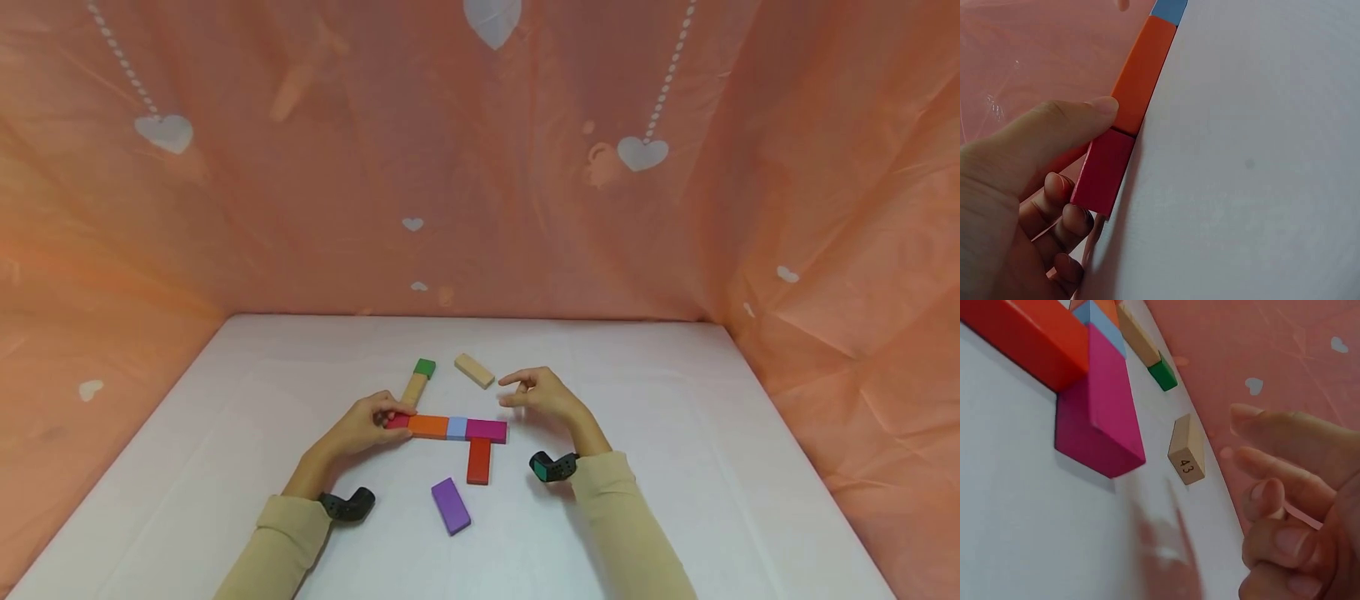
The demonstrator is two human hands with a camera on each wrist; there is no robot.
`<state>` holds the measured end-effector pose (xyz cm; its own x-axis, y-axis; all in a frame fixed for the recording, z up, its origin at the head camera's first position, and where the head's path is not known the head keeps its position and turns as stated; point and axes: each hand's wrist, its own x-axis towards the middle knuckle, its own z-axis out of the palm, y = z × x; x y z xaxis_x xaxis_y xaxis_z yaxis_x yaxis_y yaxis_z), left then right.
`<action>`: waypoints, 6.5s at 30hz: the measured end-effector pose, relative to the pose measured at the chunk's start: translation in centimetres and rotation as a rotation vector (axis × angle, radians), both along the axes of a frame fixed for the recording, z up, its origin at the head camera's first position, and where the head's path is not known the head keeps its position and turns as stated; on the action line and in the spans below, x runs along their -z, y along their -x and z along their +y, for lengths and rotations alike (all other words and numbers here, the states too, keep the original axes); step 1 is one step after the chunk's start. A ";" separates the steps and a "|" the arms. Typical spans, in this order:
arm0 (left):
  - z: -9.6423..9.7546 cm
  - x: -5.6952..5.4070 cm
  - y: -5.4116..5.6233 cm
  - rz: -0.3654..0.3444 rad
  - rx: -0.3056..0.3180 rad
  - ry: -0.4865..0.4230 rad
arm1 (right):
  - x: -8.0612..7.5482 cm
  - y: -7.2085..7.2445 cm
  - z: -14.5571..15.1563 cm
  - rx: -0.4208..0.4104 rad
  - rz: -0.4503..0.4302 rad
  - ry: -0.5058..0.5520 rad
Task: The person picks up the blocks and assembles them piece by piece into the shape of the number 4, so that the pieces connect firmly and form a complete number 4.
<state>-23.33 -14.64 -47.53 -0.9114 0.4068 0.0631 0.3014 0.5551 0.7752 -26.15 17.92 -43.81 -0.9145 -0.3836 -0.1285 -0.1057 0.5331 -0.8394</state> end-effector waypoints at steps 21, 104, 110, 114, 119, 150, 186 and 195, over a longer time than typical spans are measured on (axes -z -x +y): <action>0.1 0.1 0.0 -0.033 -0.028 0.016 | 0.2 3.5 -1.6 -0.062 -0.091 -0.001; -0.2 0.4 -0.1 -0.026 -0.023 -0.018 | 0.6 6.6 -5.5 0.056 -0.434 0.013; -0.2 0.3 0.0 -0.007 -0.003 -0.027 | 0.9 6.6 -5.5 0.042 -0.391 0.009; -0.4 0.4 0.1 0.013 0.003 -0.052 | 0.8 6.5 -5.7 0.060 -0.367 0.004; -0.5 0.4 0.1 0.024 -0.020 -0.034 | 0.9 6.6 -6.2 0.095 -0.386 0.041; -0.1 0.1 0.0 -0.019 -0.028 -0.008 | 1.7 6.2 -4.8 0.027 -0.299 0.006; -0.1 0.3 -0.1 -0.036 -0.036 -0.007 | 1.5 5.3 -5.7 0.069 -0.259 -0.020; 0.2 0.2 0.0 -0.048 -0.044 0.006 | 1.5 5.3 -5.3 0.060 -0.241 -0.035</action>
<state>-23.35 -14.48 -47.73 -0.9304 0.3660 0.0166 0.2390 0.5720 0.7846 -31.43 12.59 -45.35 -0.8766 -0.3212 -0.3582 0.1283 0.5614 -0.8175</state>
